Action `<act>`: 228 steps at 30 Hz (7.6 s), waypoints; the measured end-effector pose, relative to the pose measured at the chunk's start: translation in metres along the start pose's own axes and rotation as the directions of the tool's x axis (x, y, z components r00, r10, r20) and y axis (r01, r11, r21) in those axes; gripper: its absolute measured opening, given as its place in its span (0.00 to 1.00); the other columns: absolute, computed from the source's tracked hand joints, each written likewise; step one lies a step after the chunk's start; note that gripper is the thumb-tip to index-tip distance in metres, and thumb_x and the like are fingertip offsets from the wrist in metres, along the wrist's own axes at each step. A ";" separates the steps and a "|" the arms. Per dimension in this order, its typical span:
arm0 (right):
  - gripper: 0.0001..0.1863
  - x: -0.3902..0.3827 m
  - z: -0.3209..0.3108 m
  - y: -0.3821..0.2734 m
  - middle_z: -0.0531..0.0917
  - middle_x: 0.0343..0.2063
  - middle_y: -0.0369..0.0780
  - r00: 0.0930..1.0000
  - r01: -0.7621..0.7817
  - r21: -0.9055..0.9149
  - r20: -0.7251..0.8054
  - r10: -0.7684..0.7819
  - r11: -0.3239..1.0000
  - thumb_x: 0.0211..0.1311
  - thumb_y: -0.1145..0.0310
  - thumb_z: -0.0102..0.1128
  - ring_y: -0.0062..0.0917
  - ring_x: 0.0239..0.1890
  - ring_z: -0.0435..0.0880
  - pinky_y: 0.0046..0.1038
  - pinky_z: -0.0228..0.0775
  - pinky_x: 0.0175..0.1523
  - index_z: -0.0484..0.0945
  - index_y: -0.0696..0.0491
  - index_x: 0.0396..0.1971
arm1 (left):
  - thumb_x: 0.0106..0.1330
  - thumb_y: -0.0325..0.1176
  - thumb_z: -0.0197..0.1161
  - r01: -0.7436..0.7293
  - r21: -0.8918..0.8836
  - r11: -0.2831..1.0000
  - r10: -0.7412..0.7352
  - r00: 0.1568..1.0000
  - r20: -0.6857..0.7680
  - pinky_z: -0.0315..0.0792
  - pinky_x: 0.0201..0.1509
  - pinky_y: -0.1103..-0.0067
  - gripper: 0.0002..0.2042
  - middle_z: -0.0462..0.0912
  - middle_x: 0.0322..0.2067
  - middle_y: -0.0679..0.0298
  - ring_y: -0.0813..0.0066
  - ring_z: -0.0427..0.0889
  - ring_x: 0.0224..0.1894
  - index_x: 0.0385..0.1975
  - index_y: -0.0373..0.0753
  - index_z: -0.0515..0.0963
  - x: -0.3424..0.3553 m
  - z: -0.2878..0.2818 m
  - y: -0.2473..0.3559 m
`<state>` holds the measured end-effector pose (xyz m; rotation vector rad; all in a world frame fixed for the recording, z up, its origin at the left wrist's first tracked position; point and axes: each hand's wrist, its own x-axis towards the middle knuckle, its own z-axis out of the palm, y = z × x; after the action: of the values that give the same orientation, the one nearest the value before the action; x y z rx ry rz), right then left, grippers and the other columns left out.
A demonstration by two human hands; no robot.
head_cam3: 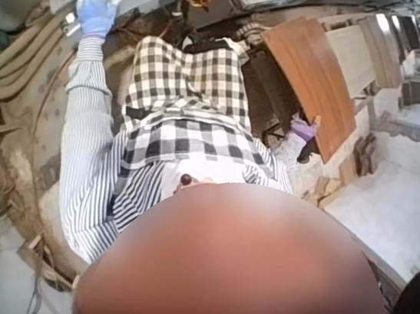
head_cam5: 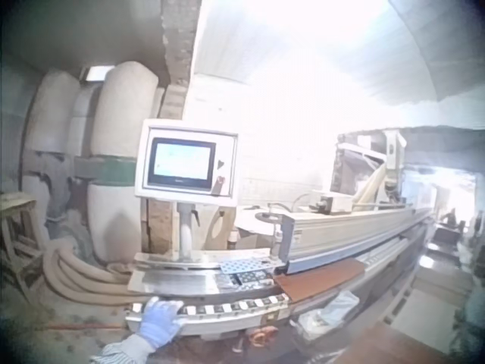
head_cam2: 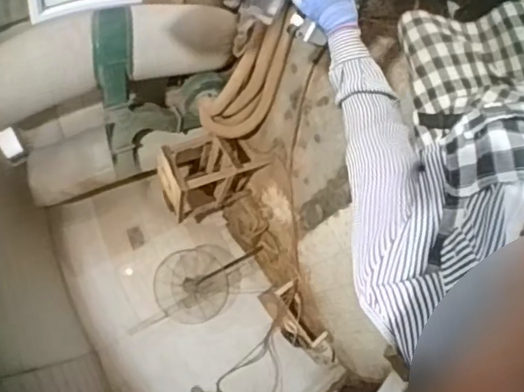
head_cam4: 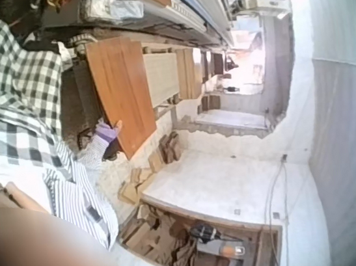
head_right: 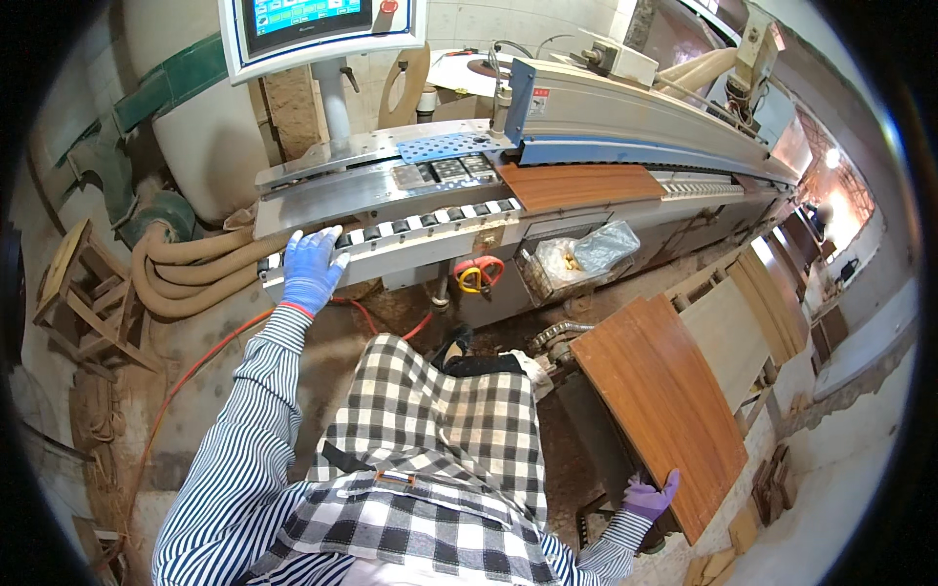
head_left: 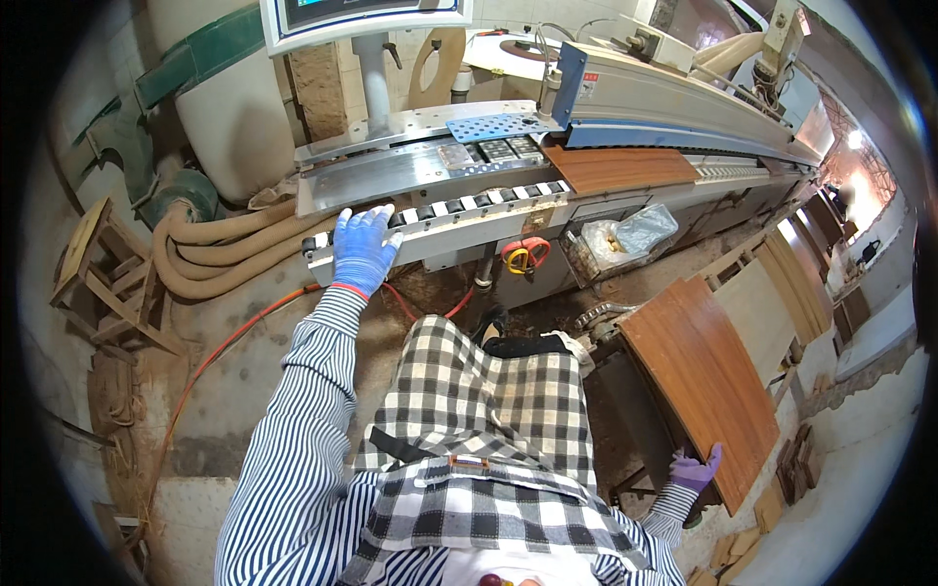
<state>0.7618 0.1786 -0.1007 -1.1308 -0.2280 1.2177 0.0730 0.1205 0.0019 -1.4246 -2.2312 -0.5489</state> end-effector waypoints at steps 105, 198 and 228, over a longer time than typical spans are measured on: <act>0.15 -0.096 0.186 0.127 0.84 0.40 0.48 0.492 0.861 -0.454 0.857 -0.152 0.228 0.61 0.70 0.54 0.39 0.47 0.82 0.33 0.71 0.55 0.79 0.61 0.44 | 0.58 0.53 0.65 0.234 -0.049 0.971 -0.236 0.971 -0.033 0.47 0.72 0.62 0.28 0.78 0.54 0.56 0.60 0.69 0.62 0.55 0.43 0.75 -0.012 -0.024 -0.011; 0.16 -0.109 0.191 0.183 0.85 0.40 0.48 0.395 0.878 -0.399 0.916 0.072 0.263 0.62 0.68 0.54 0.34 0.45 0.84 0.30 0.73 0.53 0.79 0.61 0.46 | 0.62 0.54 0.62 0.340 0.128 0.931 -0.343 0.939 0.000 0.56 0.69 0.63 0.29 0.68 0.63 0.50 0.51 0.63 0.66 0.59 0.42 0.73 -0.059 -0.069 -0.073; 0.16 -0.112 0.194 0.177 0.84 0.42 0.50 0.430 0.846 -0.441 0.897 0.104 0.299 0.62 0.67 0.54 0.40 0.47 0.83 0.33 0.72 0.55 0.80 0.59 0.45 | 0.62 0.40 0.66 0.398 -0.181 0.899 -0.410 0.912 -0.033 0.58 0.70 0.69 0.24 0.71 0.61 0.55 0.57 0.65 0.66 0.57 0.40 0.74 -0.073 -0.065 -0.101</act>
<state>0.4763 0.1795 -0.1007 -1.0912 -2.1188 0.9301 0.0175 -0.0088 0.0049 -0.9900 -2.4835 -0.9307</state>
